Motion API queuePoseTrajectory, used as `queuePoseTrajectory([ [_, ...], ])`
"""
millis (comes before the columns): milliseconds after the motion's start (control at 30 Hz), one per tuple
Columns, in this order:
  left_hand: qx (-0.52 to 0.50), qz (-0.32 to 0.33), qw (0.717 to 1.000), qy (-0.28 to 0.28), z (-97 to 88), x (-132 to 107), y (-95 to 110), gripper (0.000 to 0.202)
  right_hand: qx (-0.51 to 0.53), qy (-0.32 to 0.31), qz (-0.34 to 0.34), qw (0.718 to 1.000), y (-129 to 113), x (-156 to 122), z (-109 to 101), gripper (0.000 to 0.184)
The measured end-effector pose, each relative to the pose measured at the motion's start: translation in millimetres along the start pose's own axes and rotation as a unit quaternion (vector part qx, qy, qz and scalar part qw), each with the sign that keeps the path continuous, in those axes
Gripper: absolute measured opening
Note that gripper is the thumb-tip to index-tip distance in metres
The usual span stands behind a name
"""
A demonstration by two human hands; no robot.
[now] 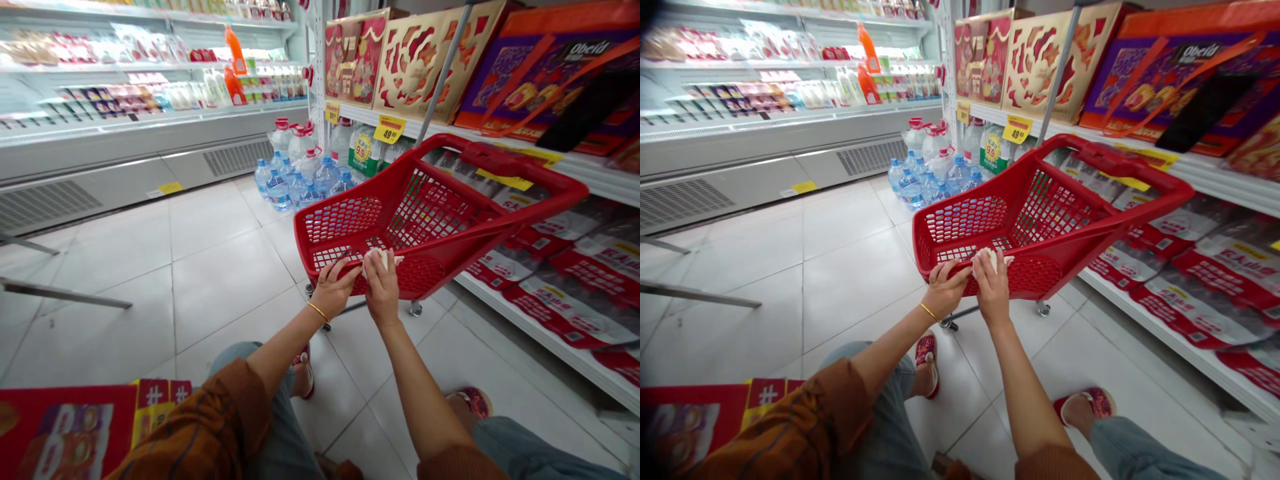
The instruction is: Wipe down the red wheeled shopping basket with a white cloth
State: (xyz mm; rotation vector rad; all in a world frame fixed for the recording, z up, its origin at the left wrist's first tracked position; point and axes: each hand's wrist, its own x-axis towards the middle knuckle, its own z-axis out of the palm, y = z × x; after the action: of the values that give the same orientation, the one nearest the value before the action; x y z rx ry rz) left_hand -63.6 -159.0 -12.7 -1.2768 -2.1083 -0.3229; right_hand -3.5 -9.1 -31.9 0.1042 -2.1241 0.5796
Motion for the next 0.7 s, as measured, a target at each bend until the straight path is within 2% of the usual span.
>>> queuePoseTrajectory([
  [167, -0.014, -0.012, 0.999, -0.035, 0.4, 0, -7, 0.034, -0.058, -0.005, -0.033, 0.998, 13, 6, -7, 0.052],
  [367, -0.004, 0.014, 1.0, -0.012, 2.6, -1, -19, 0.033, -0.117, 0.019, -0.017, 0.993, 33, 19, -28, 0.048],
  [533, 0.0, 0.025, 1.0, 0.014, -2.5, 1, -26, 0.026, -0.163, 0.011, -0.022, 0.986, 26, 29, -30, 0.042],
  [700, -0.017, 0.055, 0.998, 0.018, -8.9, 4, -18, 0.026, -0.176, 0.004, -0.004, 0.984, 15, 35, -30, 0.038],
])
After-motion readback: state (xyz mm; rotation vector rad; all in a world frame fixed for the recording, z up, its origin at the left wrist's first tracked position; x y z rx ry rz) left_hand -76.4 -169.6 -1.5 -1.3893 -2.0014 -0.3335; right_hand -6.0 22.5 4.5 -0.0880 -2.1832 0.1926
